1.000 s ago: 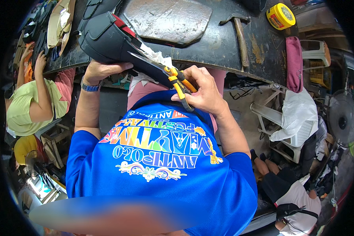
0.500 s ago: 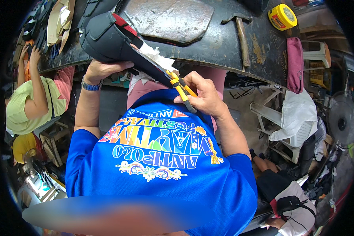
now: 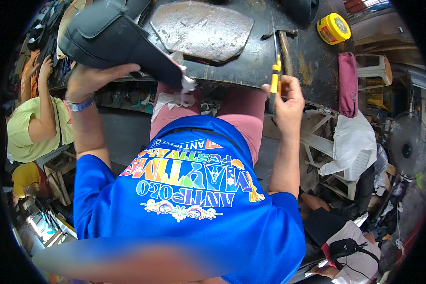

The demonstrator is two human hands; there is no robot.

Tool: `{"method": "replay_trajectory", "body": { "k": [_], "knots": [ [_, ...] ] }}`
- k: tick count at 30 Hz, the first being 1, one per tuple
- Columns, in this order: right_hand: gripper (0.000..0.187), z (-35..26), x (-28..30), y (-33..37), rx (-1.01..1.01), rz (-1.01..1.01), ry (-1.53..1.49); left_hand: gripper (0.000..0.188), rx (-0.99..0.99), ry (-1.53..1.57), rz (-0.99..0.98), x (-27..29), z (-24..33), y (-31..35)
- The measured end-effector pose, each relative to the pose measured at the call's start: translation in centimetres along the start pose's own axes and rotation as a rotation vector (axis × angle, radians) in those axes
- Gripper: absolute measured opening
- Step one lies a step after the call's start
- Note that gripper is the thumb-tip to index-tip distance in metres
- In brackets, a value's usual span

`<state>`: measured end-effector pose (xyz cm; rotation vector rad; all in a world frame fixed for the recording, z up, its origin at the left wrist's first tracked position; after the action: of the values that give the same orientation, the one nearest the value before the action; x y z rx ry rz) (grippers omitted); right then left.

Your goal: The person uses yellow-handled scissors to trim excess material from the edges of black slip-on shoes. They repeatedly pick up shoes from a pile, trim the edges, and place them back on the table. The person also briefly wipes a shoe with a white cloth.

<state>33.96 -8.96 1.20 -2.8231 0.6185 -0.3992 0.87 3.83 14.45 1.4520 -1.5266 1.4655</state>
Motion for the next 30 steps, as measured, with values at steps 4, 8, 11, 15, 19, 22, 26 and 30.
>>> {"method": "replay_trajectory", "body": {
  "k": [4,8,11,15,19,22,26,30],
  "knots": [
    [0.022,1.3,5.7,-2.4,-0.016,0.067,0.381,0.033,0.239,-0.119,-0.183,-0.2,-2.7,-5.4],
    [0.025,3.6,10.0,-4.3,-0.13,0.15,0.744,0.01,-0.002,-0.426,-0.301,-6.4,0.2,-11.2],
    [0.026,4.8,11.9,-5.1,-0.12,0.185,0.839,0.021,0.004,-0.179,-0.24,-9.8,1.1,-12.0],
    [0.024,5.6,11.3,-5.8,-0.042,0.112,0.84,0.05,0.261,0.07,0.161,-10.6,-0.7,-9.3],
    [0.02,2.6,8.6,-6.8,0.031,0.056,1.107,0.067,0.649,0.481,0.187,-12.5,-3.0,-3.0],
    [0.039,-2.7,3.4,-7.5,0.479,-0.002,0.838,0.065,0.858,0.65,0.24,-13.8,-3.5,1.3],
    [0.053,-5.7,-4.4,-8.6,0.69,-0.289,0.761,0.053,0.991,0.633,0.421,-14.3,-4.3,4.0],
    [0.038,-5.9,-7.3,-11.4,0.604,-0.384,0.669,0.04,1.086,0.736,0.424,-15.1,-5.2,4.7]
  ]
}}
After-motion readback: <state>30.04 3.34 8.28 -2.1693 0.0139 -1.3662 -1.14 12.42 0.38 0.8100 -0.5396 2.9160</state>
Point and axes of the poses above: each hand's wrist, its own y-axis away from the middle knuckle, its own x-axis out of the back of the hand, z = x × y, the point moved 7 cm from there along -y, towards the middle knuckle, and after that the axes turned 11 degrees about x, right-handed, at the moved point
